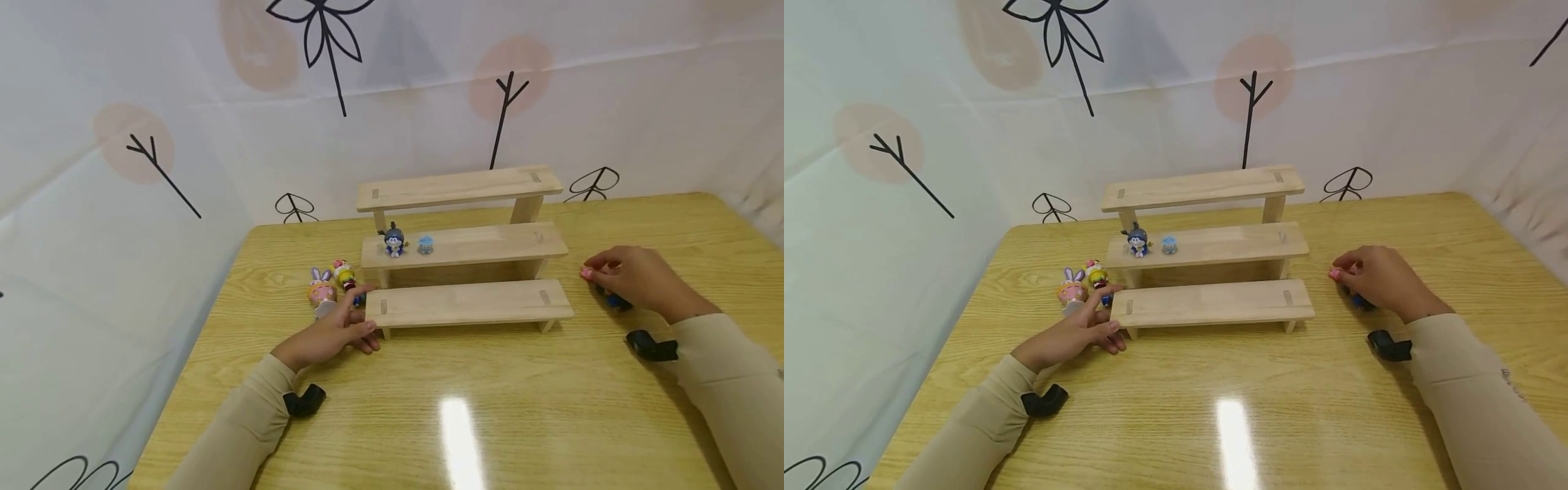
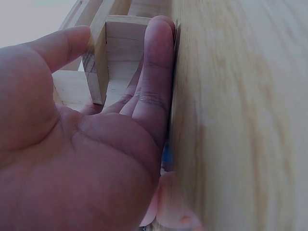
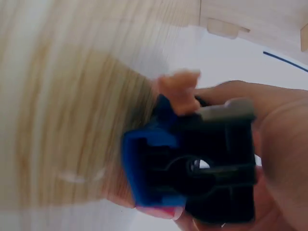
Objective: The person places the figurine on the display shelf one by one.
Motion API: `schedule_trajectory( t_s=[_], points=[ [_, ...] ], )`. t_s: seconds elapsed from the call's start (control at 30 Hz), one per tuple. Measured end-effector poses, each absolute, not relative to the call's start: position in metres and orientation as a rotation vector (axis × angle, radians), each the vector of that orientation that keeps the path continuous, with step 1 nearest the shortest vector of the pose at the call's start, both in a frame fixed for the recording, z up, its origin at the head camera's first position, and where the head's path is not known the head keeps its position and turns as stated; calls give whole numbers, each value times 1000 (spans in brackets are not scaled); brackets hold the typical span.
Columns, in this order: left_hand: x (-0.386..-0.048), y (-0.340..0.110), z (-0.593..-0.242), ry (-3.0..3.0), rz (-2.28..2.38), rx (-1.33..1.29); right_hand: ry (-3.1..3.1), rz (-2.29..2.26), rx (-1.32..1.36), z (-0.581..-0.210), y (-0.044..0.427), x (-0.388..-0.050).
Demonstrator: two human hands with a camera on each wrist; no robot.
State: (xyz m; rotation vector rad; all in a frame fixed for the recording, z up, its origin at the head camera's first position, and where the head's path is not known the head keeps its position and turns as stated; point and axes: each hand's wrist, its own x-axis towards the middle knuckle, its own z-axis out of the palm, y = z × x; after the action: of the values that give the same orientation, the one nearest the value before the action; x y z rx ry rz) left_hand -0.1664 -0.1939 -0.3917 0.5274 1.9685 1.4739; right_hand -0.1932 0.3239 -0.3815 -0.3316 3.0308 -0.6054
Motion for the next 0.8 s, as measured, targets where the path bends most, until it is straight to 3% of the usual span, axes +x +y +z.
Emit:
schedule_trajectory(
  t_s=[0.8],
  points=[
    [-166,-195,-391,1965,1472,526,3164,-679,-369,-378,318,-189]
  ],
)
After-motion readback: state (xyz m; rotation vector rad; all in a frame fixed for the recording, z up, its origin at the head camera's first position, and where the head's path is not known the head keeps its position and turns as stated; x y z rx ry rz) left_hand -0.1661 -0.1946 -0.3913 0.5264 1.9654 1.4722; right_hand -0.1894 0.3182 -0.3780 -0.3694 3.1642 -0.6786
